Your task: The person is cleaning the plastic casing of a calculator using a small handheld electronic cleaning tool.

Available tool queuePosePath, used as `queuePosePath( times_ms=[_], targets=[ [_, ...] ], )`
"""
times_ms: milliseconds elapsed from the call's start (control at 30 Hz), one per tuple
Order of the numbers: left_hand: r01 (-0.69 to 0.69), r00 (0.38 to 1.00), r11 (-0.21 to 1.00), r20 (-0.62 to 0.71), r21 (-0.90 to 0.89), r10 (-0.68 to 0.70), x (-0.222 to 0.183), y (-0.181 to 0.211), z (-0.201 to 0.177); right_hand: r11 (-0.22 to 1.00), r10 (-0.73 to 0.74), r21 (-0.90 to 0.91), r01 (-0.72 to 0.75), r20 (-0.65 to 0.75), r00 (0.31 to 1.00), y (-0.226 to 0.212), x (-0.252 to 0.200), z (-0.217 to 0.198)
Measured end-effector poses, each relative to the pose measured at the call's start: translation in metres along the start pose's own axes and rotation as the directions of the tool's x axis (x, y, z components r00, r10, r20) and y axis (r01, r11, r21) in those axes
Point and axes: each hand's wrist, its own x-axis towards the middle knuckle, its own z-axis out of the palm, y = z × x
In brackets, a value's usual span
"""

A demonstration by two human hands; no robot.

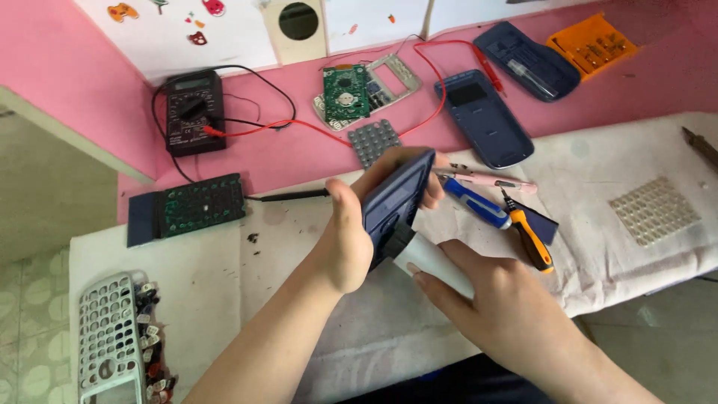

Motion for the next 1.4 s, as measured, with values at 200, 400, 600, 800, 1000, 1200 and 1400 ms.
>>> queuePosePath(
  times_ms=[200, 400, 600, 800, 1000, 1200, 1400],
  targets=[
    [-0.042, 0.992, 0.977, -0.129, -0.211, 0.015, 0.003, -0.018, -0.003, 0.857, 0.034, -0.513, -0.044, -0.028, 0.999, 0.001, 0.005, 0.011],
    [-0.084, 0.982, 0.961, -0.184, -0.264, 0.036, 0.005, -0.025, -0.007, 0.88, 0.097, -0.474, -0.025, 0.129, 0.987, -0.009, 0.001, 0.01],
    [-0.103, 0.969, 0.957, -0.246, -0.273, 0.034, 0.006, -0.024, -0.006, 0.891, 0.033, -0.453, 0.024, 0.118, 0.992, -0.011, -0.006, 0.022],
    [-0.104, 0.967, 0.951, -0.254, -0.29, 0.028, 0.006, -0.026, -0.006, 0.775, 0.004, -0.629, -0.055, -0.083, 0.997, 0.006, 0.012, 0.011],
    [-0.095, 0.967, 0.948, -0.255, -0.304, 0.015, 0.008, -0.024, -0.008, 0.887, 0.003, -0.461, 0.028, 0.068, 0.998, -0.011, -0.003, 0.013],
    [-0.08, 0.967, 0.933, -0.253, -0.351, -0.012, 0.008, -0.022, -0.006, 0.93, 0.165, -0.346, -0.124, 0.092, 0.982, -0.017, 0.004, 0.008],
    [0.018, 0.971, 0.961, -0.224, -0.276, -0.082, 0.006, -0.021, -0.005, 0.883, 0.023, -0.466, -0.054, -0.072, 0.997, -0.027, 0.023, -0.031]
  ],
)
